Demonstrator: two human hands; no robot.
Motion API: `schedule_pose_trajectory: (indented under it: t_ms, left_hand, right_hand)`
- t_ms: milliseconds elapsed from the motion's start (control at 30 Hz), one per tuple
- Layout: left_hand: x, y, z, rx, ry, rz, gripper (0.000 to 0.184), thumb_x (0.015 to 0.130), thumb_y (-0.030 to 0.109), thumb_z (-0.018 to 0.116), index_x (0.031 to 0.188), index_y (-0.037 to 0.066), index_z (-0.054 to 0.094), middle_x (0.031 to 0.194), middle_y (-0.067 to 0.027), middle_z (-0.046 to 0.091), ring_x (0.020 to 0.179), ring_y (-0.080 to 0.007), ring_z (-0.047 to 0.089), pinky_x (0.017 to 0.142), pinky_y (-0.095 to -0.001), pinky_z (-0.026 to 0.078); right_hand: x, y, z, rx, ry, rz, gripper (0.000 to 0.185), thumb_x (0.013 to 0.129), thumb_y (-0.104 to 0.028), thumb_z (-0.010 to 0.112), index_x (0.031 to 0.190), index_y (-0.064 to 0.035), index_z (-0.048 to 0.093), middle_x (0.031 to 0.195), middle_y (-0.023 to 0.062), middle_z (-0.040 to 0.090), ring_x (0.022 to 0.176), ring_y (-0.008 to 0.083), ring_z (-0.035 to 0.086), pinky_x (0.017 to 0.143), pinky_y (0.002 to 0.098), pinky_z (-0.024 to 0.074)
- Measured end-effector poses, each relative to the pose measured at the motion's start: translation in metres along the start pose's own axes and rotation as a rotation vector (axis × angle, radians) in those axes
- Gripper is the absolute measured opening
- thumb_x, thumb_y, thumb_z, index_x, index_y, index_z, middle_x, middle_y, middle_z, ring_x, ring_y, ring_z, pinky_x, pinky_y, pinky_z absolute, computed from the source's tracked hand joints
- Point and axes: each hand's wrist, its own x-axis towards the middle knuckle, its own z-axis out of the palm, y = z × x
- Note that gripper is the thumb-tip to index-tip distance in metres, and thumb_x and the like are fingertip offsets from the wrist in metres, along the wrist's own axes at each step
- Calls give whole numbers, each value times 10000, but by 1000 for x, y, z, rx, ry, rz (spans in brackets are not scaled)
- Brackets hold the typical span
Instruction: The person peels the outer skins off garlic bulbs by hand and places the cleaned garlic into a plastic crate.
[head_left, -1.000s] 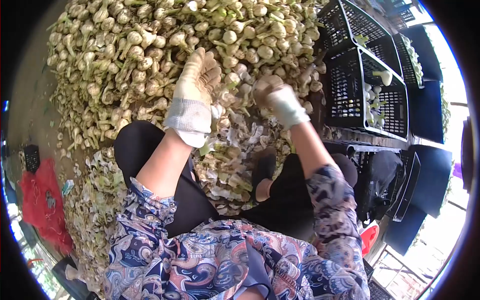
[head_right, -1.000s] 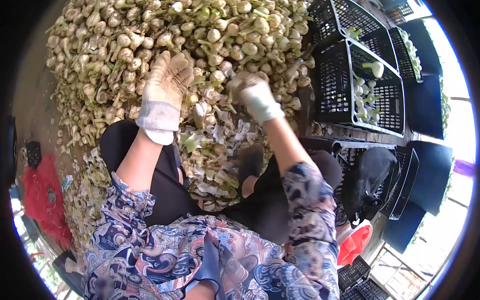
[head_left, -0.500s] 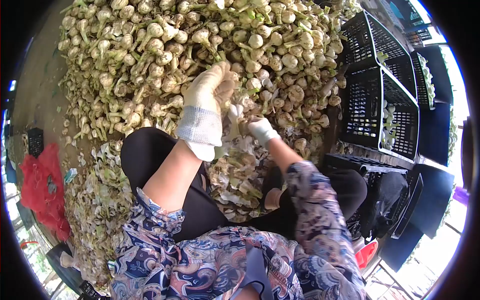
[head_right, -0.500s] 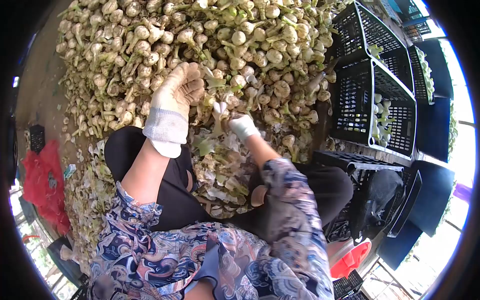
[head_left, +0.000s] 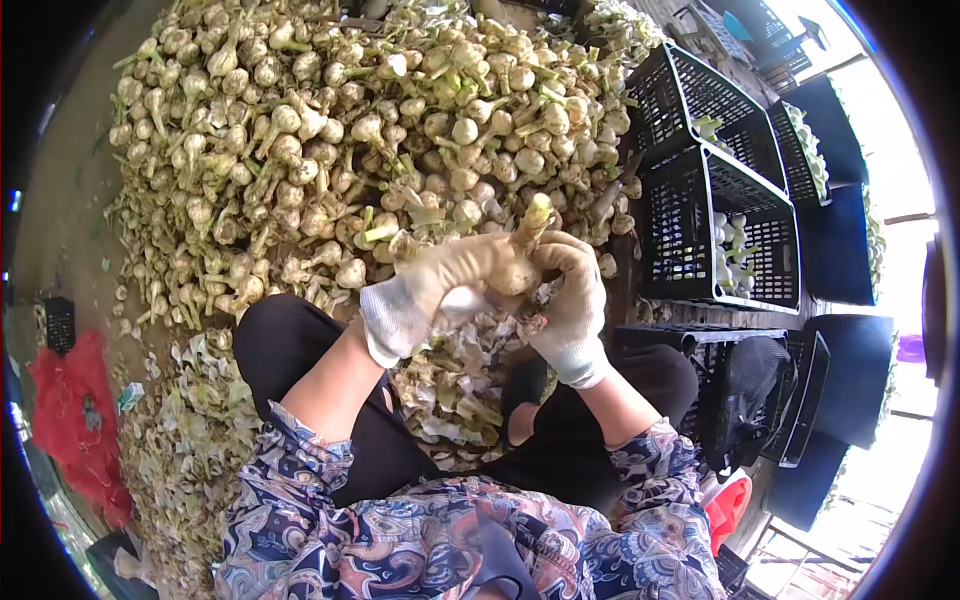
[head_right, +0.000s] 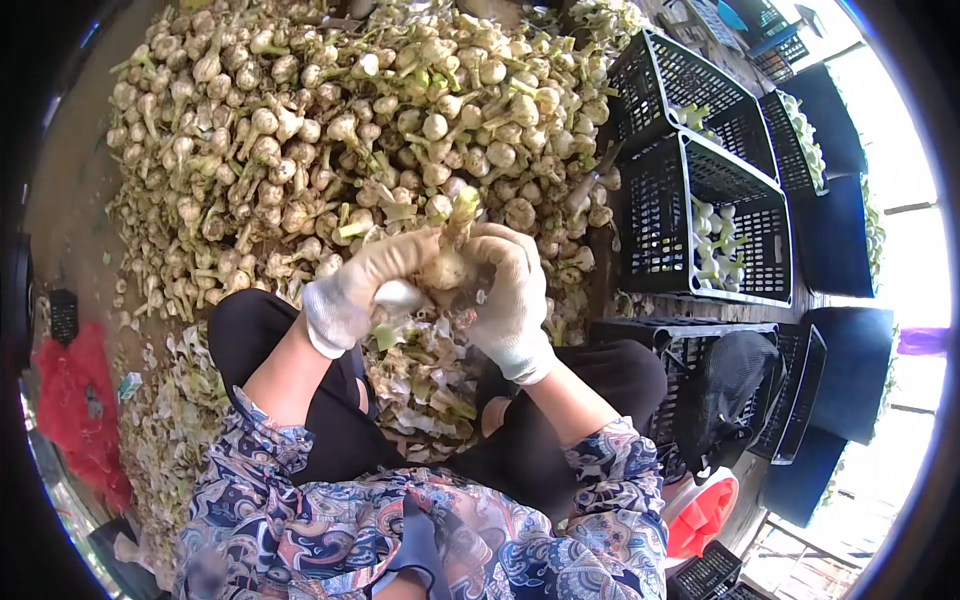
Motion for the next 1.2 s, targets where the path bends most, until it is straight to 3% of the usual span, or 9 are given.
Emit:
schedule_pose_trajectory:
  t_ms: [167,267,300,400,567,633,900,1067,1200]
  left_hand:
    - [4,-4,4,146,55,226,553,830,150,702,1315,15,472,1028,-49,644,892,-107,616,812,-232,509]
    - [11,-15,2,276,319,367,604,740,8,756,1283,1,490,1095,-74,625,925,-125,605,848,-242,511]
    - [13,-16,7,378,386,406,606,725,2,767,1270,6,501,1117,-70,619,944,-126,599,851,-237,510]
    - [21,-20,13,748,474,693,695,635,68,843,1250,31,523,1131,-67,607,994,-159,579,888,-277,489]
    - [25,-22,17,1053,580,787,819,509,156,911,1231,29,546,1155,-107,566,1068,-219,560,950,-319,454]
    - [24,-22,21,1058,602,783,798,519,114,898,1232,27,550,1170,-105,572,1074,-211,562,949,-323,456]
    - [28,-24,17,656,458,745,785,570,198,892,1253,28,542,1161,-127,611,1044,-205,594,922,-326,472]
    - [25,-20,20,933,517,838,808,540,224,910,1237,25,553,1140,-112,604,1032,-195,590,897,-306,485]
    - [25,-23,20,963,570,723,818,534,216,913,1238,16,549,1153,-111,590,1044,-186,584,921,-308,478]
  right_hand:
    - [5,3,8,48,-3,-42,553,616,-55,815,1077,-25,512,1098,135,578,960,230,595,790,301,510]
    - [13,1,-6,515,-270,612,462,793,-62,709,1200,11,502,1082,100,601,961,158,582,842,292,499]
    - [9,13,-1,692,-101,681,349,866,-88,636,1180,11,521,1042,61,598,902,134,585,833,275,490]
    - [11,7,-11,870,-180,856,338,933,-224,585,1196,-18,530,960,14,602,894,92,551,801,241,448]
    - [22,-14,4,763,-47,929,354,937,-201,582,1239,-33,505,1050,34,618,929,84,553,811,246,452]
    - [21,-8,11,796,22,752,305,924,-198,597,1173,-29,548,992,24,610,851,86,580,710,215,486]
    - [18,-4,0,859,-20,770,241,917,-37,549,1152,14,532,1018,69,609,907,127,594,795,235,486]
    - [17,5,0,1053,3,686,269,928,-75,557,1186,1,545,1061,40,629,888,84,583,787,235,475]
    - [19,10,-1,859,-74,712,289,896,-122,629,1143,4,548,1020,48,617,925,123,593,819,256,489]
